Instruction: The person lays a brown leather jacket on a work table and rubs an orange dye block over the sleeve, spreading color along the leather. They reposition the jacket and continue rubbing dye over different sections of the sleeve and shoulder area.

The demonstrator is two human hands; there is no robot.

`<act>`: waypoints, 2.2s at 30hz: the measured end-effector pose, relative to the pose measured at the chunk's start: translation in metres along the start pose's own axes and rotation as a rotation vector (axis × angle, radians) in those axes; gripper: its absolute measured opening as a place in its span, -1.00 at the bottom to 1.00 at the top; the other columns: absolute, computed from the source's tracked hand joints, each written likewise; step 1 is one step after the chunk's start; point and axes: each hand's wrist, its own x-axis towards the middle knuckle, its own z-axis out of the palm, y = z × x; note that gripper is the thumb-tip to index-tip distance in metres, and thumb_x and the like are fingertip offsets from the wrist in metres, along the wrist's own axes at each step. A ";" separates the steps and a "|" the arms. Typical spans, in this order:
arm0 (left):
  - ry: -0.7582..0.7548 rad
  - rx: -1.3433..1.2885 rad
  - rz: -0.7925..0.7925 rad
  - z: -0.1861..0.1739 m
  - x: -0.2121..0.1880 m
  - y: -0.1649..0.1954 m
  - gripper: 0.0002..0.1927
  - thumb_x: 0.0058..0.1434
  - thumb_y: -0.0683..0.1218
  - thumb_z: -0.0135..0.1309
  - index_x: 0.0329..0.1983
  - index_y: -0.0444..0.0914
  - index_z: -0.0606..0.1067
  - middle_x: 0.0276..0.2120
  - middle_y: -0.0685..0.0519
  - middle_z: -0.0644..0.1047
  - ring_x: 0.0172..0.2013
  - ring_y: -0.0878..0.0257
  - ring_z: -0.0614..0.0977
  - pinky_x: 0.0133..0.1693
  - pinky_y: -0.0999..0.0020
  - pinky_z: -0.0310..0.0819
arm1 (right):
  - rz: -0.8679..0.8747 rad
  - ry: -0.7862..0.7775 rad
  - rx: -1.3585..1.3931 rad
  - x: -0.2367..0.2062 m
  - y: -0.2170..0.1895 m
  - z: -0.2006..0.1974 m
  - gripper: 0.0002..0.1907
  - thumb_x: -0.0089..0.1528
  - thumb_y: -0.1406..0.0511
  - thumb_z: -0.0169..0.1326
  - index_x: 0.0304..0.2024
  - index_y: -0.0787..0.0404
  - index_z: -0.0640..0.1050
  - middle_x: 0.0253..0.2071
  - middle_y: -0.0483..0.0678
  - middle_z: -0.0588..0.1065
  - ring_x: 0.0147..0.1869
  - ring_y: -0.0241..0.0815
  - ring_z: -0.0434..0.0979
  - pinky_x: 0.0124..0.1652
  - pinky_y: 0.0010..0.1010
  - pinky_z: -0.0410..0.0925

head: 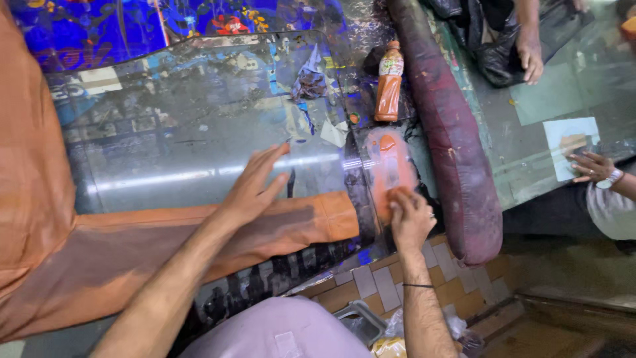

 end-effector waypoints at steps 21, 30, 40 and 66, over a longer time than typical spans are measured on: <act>0.288 0.789 -0.204 -0.093 -0.266 -0.078 -0.39 0.35 0.34 -0.36 0.43 0.15 0.23 0.53 0.12 0.12 0.51 0.02 0.09 0.41 -0.58 -0.29 | 0.047 -0.190 -0.209 0.053 -0.006 0.027 -0.82 0.23 0.13 0.16 -0.14 -0.16 0.69 -0.12 -0.22 0.56 -0.01 -0.04 0.51 -0.13 0.02 0.27; 0.210 0.775 -0.192 -0.083 -0.232 -0.043 -0.46 0.31 0.09 -0.06 0.36 -0.08 0.36 0.46 -0.04 0.23 0.49 -0.05 0.14 0.42 -0.47 -0.25 | 0.138 -0.186 -0.205 0.019 0.013 0.006 -0.76 0.21 0.17 0.21 -0.06 -0.13 0.68 0.01 -0.16 0.56 0.06 0.03 0.50 -0.07 0.07 0.27; -0.280 0.663 0.113 -0.064 -0.152 -0.014 -0.41 0.30 0.12 -0.07 0.35 -0.21 0.32 0.44 -0.06 0.18 0.44 -0.08 0.09 0.36 -0.25 -0.15 | 0.242 0.026 -0.195 -0.010 -0.003 0.013 -0.76 0.27 0.16 0.21 0.00 -0.10 0.65 0.06 -0.20 0.53 0.12 0.02 0.47 -0.02 0.07 0.25; -0.729 0.624 0.453 0.011 -0.086 -0.048 -0.42 0.42 0.25 -0.26 0.46 0.03 0.20 0.52 -0.10 -0.04 0.50 -0.10 -0.13 0.36 -0.38 -0.41 | 0.712 0.159 1.338 -0.203 -0.214 -0.010 -0.60 0.28 0.32 0.19 0.17 0.21 0.50 0.09 -0.07 0.53 0.14 -0.22 0.53 0.12 -0.37 0.41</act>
